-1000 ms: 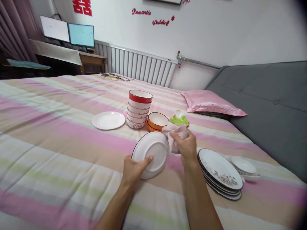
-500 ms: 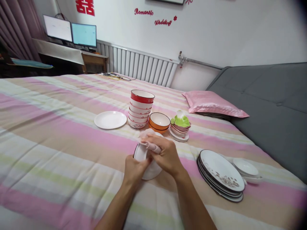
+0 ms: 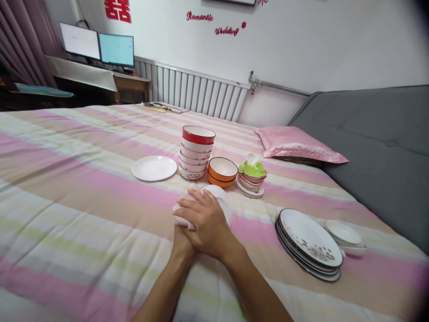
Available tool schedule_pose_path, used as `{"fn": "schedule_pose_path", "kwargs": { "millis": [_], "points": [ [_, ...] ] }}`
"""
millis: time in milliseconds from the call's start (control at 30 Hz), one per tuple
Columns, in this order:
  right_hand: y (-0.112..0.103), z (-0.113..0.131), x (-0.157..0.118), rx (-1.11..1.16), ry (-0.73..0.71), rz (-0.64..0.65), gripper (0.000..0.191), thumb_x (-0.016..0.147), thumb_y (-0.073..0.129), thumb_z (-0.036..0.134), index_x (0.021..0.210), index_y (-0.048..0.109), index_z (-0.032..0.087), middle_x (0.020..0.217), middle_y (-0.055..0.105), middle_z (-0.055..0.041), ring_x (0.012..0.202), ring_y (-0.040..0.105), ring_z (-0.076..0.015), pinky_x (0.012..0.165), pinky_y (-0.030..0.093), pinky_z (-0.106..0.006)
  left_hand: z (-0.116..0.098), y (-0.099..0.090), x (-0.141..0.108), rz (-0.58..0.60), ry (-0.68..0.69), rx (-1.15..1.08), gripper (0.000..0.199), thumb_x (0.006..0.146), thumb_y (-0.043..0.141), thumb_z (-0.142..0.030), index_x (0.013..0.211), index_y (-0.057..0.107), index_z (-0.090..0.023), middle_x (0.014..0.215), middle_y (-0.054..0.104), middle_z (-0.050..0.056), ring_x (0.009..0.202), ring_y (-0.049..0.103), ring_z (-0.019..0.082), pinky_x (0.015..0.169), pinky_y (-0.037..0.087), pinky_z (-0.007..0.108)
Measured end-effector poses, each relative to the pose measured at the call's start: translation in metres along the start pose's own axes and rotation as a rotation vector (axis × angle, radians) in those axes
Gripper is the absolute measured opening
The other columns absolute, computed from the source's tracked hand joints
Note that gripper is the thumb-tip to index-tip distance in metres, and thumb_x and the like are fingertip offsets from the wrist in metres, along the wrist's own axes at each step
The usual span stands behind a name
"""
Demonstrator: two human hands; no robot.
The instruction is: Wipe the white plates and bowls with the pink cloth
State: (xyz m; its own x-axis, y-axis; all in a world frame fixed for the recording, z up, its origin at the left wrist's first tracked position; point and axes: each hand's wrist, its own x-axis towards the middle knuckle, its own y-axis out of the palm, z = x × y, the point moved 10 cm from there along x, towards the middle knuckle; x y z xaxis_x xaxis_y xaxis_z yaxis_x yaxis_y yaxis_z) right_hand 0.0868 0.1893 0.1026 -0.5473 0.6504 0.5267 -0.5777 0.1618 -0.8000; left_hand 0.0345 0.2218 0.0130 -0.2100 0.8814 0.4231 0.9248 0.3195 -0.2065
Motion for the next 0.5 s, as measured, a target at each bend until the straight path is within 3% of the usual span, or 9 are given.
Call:
{"fn": "schedule_pose_path", "kwargs": {
  "millis": [133, 267, 500],
  "points": [
    [-0.012, -0.023, 0.000, -0.005, 0.067, -0.076, 0.026, 0.085, 0.052, 0.028, 0.108, 0.064, 0.027, 0.129, 0.056, 0.0012, 0.132, 0.034, -0.0219, 0.109, 0.019, -0.042, 0.000, 0.004, -0.002, 0.142, -0.220, -0.044, 0.012, 0.065, 0.058, -0.023, 0.058, 0.062, -0.013, 0.058, 0.064, 0.005, 0.056, 0.060, 0.020, 0.047, 0.045, 0.026],
    [-0.021, -0.045, -0.003, 0.060, 0.161, -0.169, 0.030, 0.088, 0.048, 0.038, 0.110, 0.063, 0.024, 0.130, 0.055, -0.0026, 0.131, 0.035, -0.0221, 0.108, 0.024, -0.040, 0.003, 0.003, -0.007, 0.104, -0.410, -0.118, 0.014, 0.058, 0.065, -0.024, 0.056, 0.062, -0.011, 0.052, 0.061, 0.003, 0.049, 0.056, 0.016, 0.043, 0.041, 0.022],
    [-0.021, -0.085, -0.015, 0.266, 0.363, -0.320, 0.039, 0.094, 0.032, 0.038, 0.120, 0.057, 0.022, 0.128, 0.056, -0.0054, 0.125, 0.042, -0.0191, 0.108, 0.027, -0.040, 0.011, 0.004, -0.009, 0.101, -0.444, -0.135, 0.033, 0.057, 0.072, -0.039, 0.063, 0.068, -0.007, 0.056, 0.064, 0.007, 0.053, 0.060, 0.019, 0.045, 0.043, 0.024]
  ]
}}
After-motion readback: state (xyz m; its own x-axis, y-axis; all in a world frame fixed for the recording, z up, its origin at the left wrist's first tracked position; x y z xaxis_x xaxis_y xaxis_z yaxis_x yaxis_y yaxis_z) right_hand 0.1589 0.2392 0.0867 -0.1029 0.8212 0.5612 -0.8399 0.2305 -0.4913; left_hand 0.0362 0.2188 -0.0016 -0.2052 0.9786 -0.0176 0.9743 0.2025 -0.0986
